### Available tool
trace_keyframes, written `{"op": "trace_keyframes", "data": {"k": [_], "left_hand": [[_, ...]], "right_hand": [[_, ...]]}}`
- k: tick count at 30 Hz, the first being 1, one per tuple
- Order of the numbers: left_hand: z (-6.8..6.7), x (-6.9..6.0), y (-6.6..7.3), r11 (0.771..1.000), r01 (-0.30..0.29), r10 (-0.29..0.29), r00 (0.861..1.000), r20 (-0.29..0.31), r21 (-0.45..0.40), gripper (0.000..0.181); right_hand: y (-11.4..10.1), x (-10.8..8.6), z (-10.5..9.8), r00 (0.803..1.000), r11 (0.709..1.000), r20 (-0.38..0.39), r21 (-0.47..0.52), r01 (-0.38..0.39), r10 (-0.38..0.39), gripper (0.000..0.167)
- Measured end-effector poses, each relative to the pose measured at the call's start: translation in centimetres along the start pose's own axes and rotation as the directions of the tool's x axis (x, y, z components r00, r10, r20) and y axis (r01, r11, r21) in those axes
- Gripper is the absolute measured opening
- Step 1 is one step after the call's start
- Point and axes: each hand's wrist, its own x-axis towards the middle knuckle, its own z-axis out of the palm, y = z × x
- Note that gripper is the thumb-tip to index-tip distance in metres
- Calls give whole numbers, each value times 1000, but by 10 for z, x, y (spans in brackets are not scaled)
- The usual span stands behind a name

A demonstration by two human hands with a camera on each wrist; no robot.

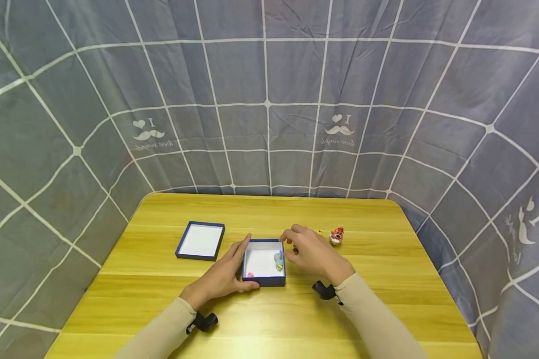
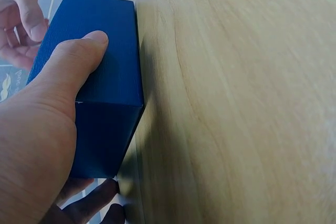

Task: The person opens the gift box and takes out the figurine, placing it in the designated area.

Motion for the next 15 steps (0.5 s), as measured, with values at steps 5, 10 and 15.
{"op": "trace_keyframes", "data": {"k": [5, 10, 15], "left_hand": [[-1, 1, 0, 1000, -4, 4, 1000, -3, -7, 139], [-1, 1, 0, 1000, -5, 5, 1000, -10, -3, 139], [-1, 1, 0, 1000, 7, -7, 1000, 4, -18, 139]], "right_hand": [[-5, 13, 2, 997, 1000, 69, -4, 27, -27, 33], [-13, 26, 4, 987, 998, 150, 20, 60, -62, 37], [-20, 40, 10, 968, 993, 229, 79, 84, -100, 39]]}}
